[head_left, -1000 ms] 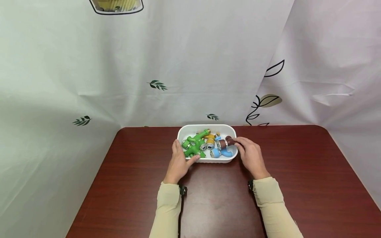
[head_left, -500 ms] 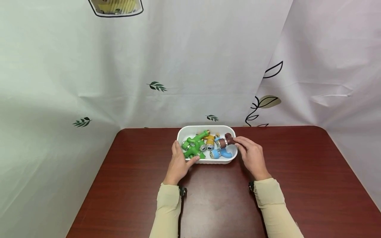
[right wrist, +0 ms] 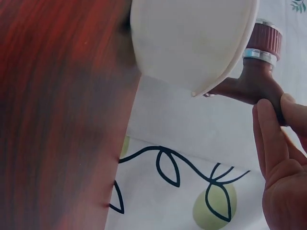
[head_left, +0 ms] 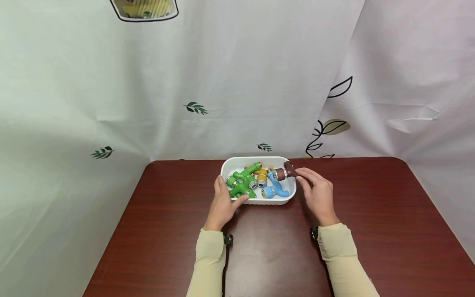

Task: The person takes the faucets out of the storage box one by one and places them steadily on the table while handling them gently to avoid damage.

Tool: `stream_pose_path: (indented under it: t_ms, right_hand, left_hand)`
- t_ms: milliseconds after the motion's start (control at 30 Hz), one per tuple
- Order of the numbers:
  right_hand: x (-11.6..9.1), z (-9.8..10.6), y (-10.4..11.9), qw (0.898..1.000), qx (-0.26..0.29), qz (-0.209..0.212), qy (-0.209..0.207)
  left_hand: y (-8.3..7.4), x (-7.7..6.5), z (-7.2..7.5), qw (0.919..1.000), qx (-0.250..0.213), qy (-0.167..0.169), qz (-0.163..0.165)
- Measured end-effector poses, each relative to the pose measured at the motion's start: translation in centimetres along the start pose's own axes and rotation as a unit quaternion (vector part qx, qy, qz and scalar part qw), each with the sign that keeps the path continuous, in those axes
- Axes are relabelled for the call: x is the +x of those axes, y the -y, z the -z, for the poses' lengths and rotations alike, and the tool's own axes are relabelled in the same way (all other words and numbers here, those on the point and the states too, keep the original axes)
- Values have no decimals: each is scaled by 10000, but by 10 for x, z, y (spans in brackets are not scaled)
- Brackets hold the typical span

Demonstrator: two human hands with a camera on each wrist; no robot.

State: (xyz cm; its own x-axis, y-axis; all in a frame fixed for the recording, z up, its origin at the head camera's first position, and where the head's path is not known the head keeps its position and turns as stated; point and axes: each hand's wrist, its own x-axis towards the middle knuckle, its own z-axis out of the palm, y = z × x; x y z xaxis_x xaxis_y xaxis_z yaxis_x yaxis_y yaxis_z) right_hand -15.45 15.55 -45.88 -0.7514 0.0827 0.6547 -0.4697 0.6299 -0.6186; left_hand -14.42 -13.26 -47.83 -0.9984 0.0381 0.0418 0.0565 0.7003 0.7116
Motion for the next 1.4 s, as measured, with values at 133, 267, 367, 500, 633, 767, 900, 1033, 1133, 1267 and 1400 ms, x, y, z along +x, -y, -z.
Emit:
stream_pose_path:
  t_ms: [133,267,367,500,633,767,900,1033,1133,1267,1400]
  right_hand:
    - [0,1,1,9999,39,-45,-142]
    - [1,1,2,9994,94,-25,-342]
    - [2,1,2,9990,117,-17,-439]
    - [2,2,1,9988,94,-36,-489]
    - [2,3,-1,9987,61,-49,-507]
    - [4,6,-5,9985,23,-19,-553]
    - [7,11,-11,9980,-31,-7,-639]
    - [9,16,-16,9976,-104,-11,-691]
    - [9,17,-18,9976,-127,7,-687]
    - [10,19,-19,9977,-132,-9,-667]
    - [9,20,-22,9973,-178,-78,-708]
  left_hand:
    - [0,0,-1,9999,65,-84,-73]
    - [-1,0,-1,9999,81,-111,-64]
    - [-1,0,-1,9999,68,-112,-55]
    - [-1,0,-1,9998,102,-129,-101]
    - [-1,0,-1,9997,129,-145,-125]
    - [-1,1,-1,9998,145,-123,-116]
    - [-1,0,-1,9997,171,-80,-143]
    - [-1,0,-1,9993,204,-112,-291]
    - [0,0,-1,9989,228,-161,-381]
    - [1,1,-1,9988,232,-181,-394]
    - [1,1,-2,9989,233,-188,-369]
